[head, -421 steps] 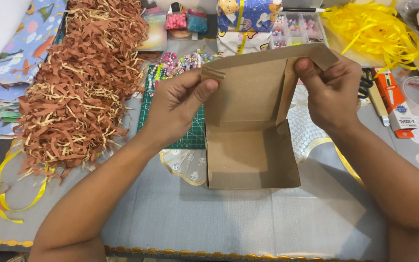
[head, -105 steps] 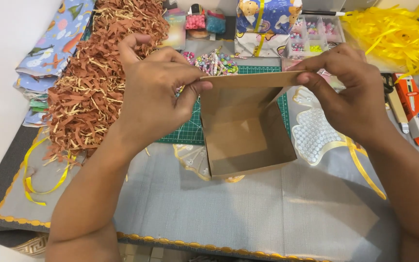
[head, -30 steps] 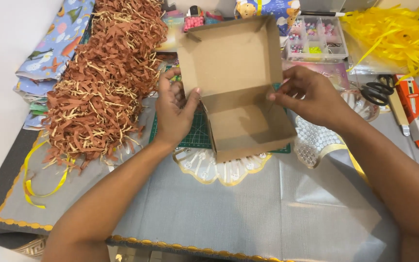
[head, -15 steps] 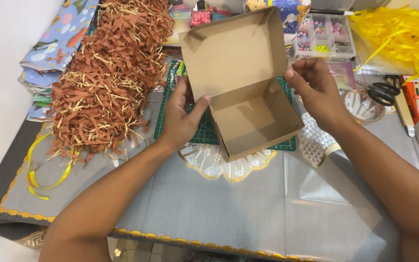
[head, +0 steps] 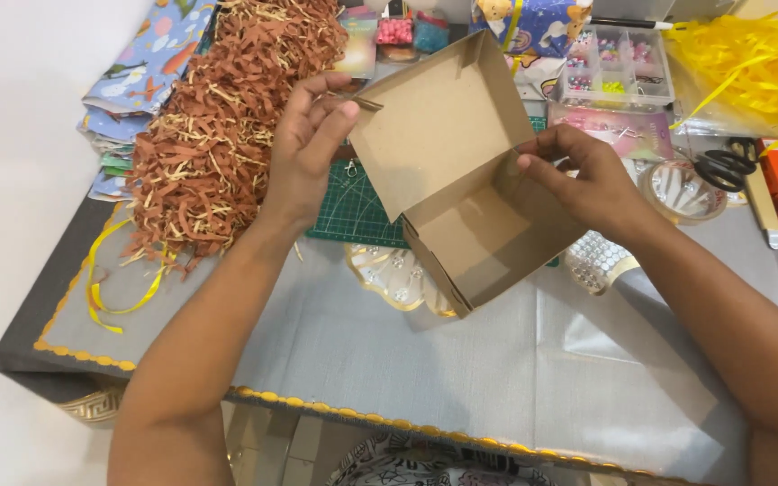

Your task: The person folds and assembles a flat cardboard box by hand, tucking flaps and securing tabs to form the sides and bottom. The person then lifts the completed box to show its interior.

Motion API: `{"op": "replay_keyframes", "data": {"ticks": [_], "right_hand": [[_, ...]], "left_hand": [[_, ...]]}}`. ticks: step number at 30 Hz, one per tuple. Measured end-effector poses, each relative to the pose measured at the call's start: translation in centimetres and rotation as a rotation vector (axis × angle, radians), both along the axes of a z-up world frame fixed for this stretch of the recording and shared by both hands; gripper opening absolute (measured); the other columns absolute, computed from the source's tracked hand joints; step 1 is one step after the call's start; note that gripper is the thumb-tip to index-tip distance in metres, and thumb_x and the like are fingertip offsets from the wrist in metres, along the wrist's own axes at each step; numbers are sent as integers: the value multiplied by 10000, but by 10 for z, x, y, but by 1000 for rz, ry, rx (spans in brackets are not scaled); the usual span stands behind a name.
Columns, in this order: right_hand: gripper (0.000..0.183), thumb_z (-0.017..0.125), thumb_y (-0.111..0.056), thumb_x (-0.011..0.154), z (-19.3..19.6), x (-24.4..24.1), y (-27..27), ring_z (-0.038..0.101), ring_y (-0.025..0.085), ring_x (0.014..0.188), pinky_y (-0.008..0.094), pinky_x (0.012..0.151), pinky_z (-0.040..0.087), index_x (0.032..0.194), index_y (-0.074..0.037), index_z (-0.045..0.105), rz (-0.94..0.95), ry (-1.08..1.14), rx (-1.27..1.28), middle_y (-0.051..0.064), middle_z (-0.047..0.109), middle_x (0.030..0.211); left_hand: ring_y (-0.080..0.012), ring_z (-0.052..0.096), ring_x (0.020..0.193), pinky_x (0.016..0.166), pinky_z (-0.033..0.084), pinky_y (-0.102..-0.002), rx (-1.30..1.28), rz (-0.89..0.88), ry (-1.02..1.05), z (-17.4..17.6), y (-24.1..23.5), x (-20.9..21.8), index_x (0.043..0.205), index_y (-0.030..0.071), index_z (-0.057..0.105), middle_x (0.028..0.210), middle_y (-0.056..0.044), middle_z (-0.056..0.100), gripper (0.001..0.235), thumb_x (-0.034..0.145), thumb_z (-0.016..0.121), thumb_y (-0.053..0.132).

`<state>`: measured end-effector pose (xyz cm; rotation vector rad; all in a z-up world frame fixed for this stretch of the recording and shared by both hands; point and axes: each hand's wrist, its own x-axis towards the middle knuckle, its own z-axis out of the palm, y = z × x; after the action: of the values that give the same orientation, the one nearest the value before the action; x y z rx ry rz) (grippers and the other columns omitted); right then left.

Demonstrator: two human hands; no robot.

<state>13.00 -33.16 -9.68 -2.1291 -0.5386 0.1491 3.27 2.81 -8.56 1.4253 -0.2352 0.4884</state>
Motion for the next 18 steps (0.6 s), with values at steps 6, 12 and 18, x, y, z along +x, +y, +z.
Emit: {"op": "replay_keyframes", "data": {"ticks": [6,12,18], "right_hand": [[193,853,-262,1086,18,0,-21,743,150,1046,343,1001,511,1265,-191,841,49,-114,-223,-12,831,1111],[270,772,-154,1065,37,10,-27,788,221,1044,434,972,543,1323,-225,810,47,-343,-455,-39,874,1043],[212,733,-98,1138,32,50,-6,770,368,1039,560,934,573,1350,-101,737,236,-774,-529,34,847,1063]], "left_hand": [[-106,743,1024,997,600,-305,89,98,98,15,5,-7,1433,188,673,1042,12,805,407,1056,824,159],[-120,744,918,692,670,-294,110,53,124,24,9,-13,1483,182,658,996,-4,777,427,1071,720,89],[-134,653,740,682,521,-289,235,19,356,33,12,-15,1289,181,740,866,-9,677,398,1093,618,506]]}}
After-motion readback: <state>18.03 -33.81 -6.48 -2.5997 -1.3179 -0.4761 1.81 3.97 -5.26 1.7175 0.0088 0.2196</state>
